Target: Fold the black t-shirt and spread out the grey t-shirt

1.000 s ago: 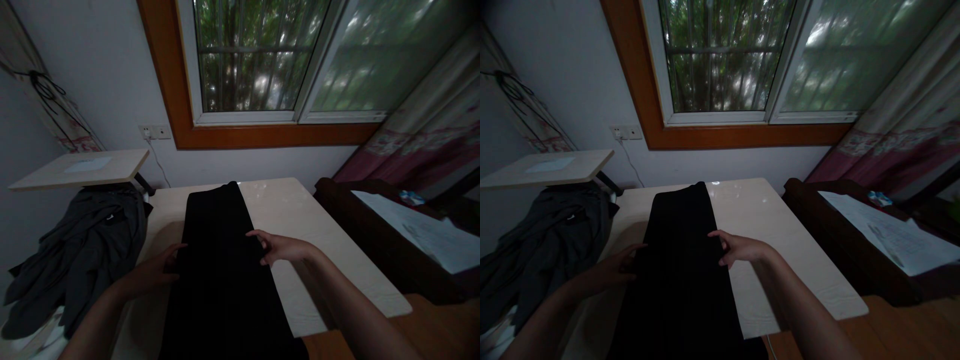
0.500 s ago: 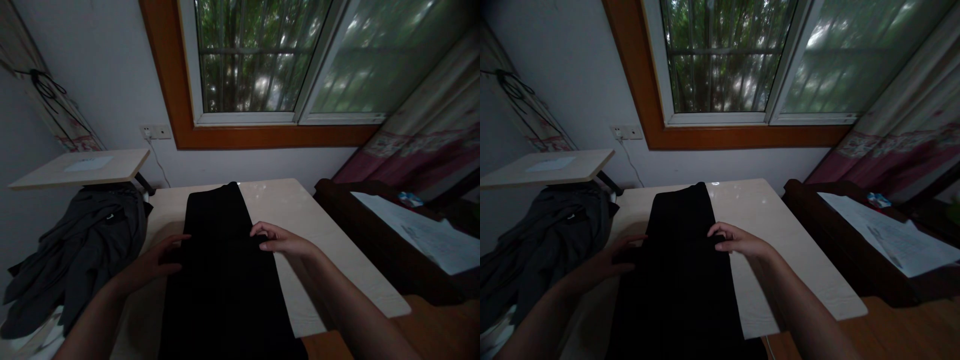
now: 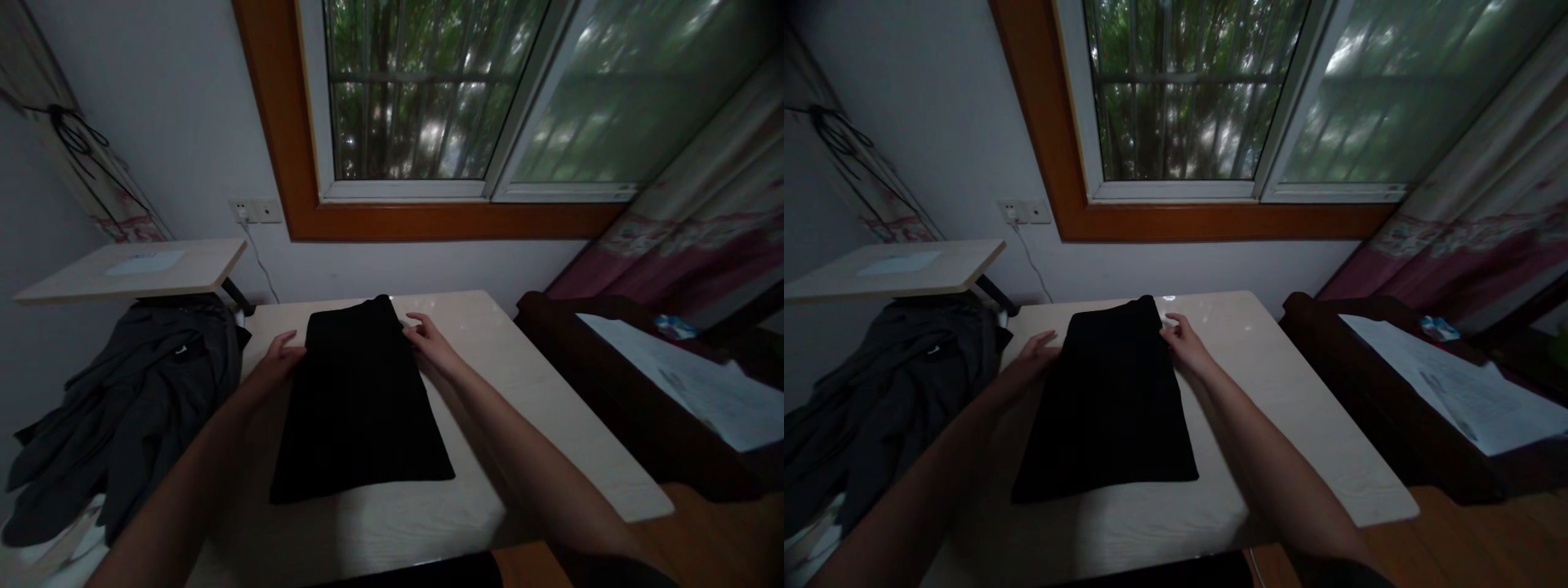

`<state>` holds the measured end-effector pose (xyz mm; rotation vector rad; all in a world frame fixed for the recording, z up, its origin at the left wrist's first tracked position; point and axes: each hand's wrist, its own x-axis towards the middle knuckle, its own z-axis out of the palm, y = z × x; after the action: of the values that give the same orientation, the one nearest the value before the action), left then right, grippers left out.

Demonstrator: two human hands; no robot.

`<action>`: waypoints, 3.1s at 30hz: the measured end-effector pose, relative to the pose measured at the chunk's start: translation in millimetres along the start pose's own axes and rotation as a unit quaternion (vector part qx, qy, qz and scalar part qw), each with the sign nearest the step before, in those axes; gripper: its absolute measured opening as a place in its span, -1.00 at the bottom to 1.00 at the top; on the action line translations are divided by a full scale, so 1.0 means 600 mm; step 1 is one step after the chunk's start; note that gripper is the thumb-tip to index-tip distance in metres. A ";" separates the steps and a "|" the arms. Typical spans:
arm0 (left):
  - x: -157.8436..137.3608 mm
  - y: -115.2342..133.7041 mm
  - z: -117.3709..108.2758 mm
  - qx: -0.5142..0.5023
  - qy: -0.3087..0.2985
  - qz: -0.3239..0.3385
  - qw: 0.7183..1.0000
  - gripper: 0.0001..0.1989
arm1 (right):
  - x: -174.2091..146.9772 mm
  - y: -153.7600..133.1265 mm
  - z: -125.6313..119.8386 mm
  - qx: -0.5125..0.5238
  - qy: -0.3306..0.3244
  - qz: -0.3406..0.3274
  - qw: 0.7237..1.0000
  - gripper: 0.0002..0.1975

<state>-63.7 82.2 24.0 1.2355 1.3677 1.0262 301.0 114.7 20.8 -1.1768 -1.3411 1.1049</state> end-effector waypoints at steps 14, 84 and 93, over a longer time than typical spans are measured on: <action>-0.027 -0.037 0.016 0.256 0.014 0.122 0.959 -0.37 | -0.039 0.041 -0.009 -0.269 -0.019 -0.051 0.962 -0.59; -0.059 -0.024 0.009 0.064 0.090 0.149 0.983 -0.50 | -0.071 -0.030 -0.008 -0.001 0.019 -0.144 0.989 -0.80; -0.034 -0.029 0.011 0.188 0.020 0.127 0.974 -0.58 | -0.040 0.040 0.011 -0.126 -0.038 -0.057 0.990 -0.66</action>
<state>-60.0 59.3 8.4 1.7127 1.5089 0.9962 297.1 93.4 -6.1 -1.2316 -1.6224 0.9250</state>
